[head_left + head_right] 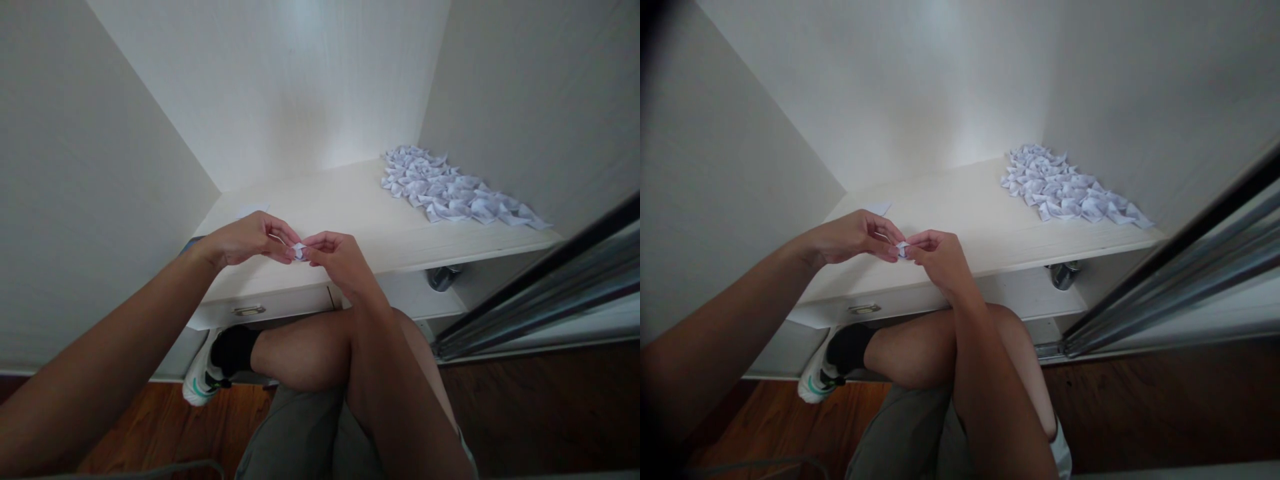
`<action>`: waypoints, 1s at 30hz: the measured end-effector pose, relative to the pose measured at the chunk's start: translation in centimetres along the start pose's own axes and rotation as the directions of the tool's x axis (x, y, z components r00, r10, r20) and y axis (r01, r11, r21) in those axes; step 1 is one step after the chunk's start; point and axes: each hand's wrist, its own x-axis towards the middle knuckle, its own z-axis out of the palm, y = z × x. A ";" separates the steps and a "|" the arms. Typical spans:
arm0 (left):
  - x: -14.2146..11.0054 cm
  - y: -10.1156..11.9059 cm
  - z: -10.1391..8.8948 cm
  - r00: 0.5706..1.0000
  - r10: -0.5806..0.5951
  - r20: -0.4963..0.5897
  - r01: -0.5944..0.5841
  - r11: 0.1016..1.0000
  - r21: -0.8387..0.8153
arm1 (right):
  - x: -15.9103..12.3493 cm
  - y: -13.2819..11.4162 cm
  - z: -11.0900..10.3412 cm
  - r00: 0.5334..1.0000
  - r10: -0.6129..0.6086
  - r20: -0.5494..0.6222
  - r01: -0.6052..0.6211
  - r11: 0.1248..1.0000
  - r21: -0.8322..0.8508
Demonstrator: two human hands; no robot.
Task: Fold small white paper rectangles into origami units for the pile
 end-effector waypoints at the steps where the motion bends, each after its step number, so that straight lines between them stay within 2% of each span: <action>1: 0.1 0.2 -0.1 1.000 0.012 0.018 -0.013 0.999 0.030 | 0.0 0.0 -0.1 1.000 0.008 0.007 -0.008 1.000 0.004; 5: 0.7 0.7 -0.2 0.998 0.051 0.039 -0.054 0.994 0.091 | 0.1 0.1 -0.7 1.000 0.012 0.028 -0.012 1.000 0.019; 8: 1.3 0.7 0.1 0.999 0.030 0.036 -0.033 0.996 0.082 | 0.2 0.3 -1.3 0.999 0.000 0.045 0.000 1.000 0.007; 13: 2.2 0.3 0.6 0.999 0.014 0.039 -0.016 0.999 0.038 | 0.5 0.6 -1.6 1.000 -0.015 -0.001 0.015 0.999 -0.037; 19: 2.2 0.3 0.7 0.997 0.078 0.010 -0.079 0.994 0.072 | 0.8 0.7 -1.6 0.996 -0.079 -0.040 0.072 0.987 -0.141; 22: 2.1 0.3 0.7 0.995 0.095 0.016 -0.096 0.992 0.082 | 0.8 0.6 -1.7 0.995 -0.094 -0.021 0.090 0.984 -0.153; 27: 2.5 0.0 0.3 0.996 0.041 0.079 -0.041 0.999 -0.001 | 0.8 0.5 -2.1 0.993 -0.112 0.033 0.116 0.985 -0.129; 30: 2.7 -0.5 0.2 0.993 0.011 0.115 -0.007 0.999 -0.032 | 0.7 0.6 -2.0 0.992 -0.113 0.060 0.123 0.974 -0.192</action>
